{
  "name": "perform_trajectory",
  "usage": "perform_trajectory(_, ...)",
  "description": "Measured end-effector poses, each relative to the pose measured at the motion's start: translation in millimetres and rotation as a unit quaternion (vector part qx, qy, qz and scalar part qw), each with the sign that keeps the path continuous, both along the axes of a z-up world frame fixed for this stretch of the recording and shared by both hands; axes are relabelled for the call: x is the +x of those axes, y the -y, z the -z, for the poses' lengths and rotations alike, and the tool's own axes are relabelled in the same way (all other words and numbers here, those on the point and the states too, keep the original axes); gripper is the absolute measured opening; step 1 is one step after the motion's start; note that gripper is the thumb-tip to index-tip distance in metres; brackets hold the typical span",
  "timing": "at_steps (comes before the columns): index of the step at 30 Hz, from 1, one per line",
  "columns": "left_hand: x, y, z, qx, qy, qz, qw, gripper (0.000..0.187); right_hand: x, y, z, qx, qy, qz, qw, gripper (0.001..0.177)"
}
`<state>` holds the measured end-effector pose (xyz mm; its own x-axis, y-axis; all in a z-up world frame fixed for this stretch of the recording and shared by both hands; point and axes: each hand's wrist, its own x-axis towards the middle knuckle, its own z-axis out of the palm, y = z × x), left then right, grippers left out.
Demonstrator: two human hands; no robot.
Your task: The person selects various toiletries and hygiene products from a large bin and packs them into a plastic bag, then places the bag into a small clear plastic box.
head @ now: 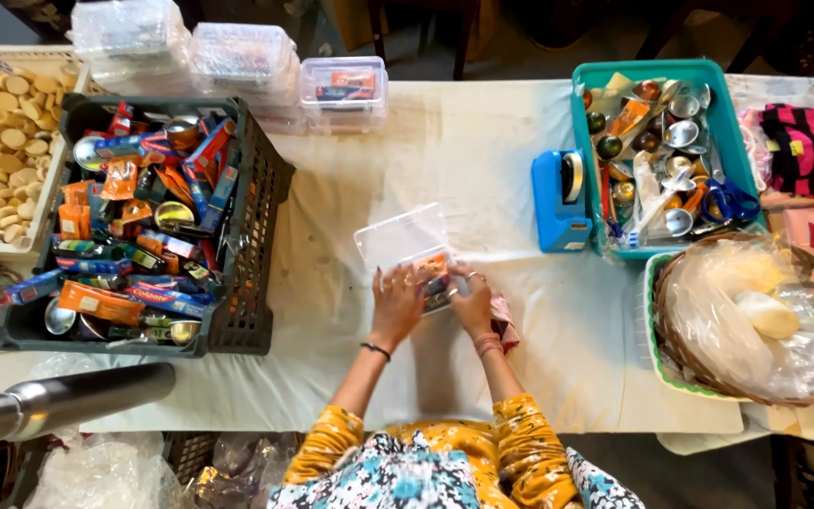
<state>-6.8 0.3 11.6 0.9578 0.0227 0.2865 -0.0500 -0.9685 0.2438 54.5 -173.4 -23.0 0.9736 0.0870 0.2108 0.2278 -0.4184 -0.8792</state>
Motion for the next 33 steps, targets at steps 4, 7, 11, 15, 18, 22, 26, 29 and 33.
perform_trajectory(4,26.1,-24.4,-72.1,0.033,0.128,-0.025,0.991,0.061,15.4,17.1,44.3,0.336,-0.125,0.041,0.933,0.024)
perform_trajectory(7,48.4,-42.4,-98.3,0.032,0.128,-0.09,0.987,0.07,27.5,41.2,71.9,0.545,-0.231,0.096,0.8,0.023)
perform_trajectory(11,66.6,-66.2,-87.7,-0.029,0.123,-0.127,0.984,0.076,27.2,63.1,56.1,0.617,-0.341,0.044,0.708,0.027)
perform_trajectory(15,59.1,-67.4,-96.8,-0.08,-0.072,-0.127,0.986,0.041,28.0,65.8,63.0,0.616,-0.348,0.022,0.706,0.031)
perform_trajectory(18,35.7,-46.8,-63.1,-0.138,-0.075,-0.049,0.986,0.039,29.0,67.1,68.3,0.614,-0.349,0.015,0.708,0.031)
perform_trajectory(22,-11.4,3.4,-39.5,-0.012,-0.04,-0.012,0.999,0.039,25.3,62.0,53.8,0.59,-0.358,0.034,0.723,0.033)
perform_trajectory(26,-24.1,11.6,-26.1,0.019,-0.018,-0.03,0.999,0.07,17.2,54.8,28.7,0.532,-0.309,0.026,0.788,0.034)
perform_trajectory(29,-29.5,6.3,-10.9,-0.046,0.014,-0.028,0.998,0.08,11.7,42.2,3.1,0.434,-0.28,0.003,0.856,0.031)
perform_trajectory(33,-55.0,5.6,-8.7,-0.281,0.167,-0.201,0.923,0.109,6.7,30.5,0.0,0.198,-0.232,-0.047,0.951,0.024)
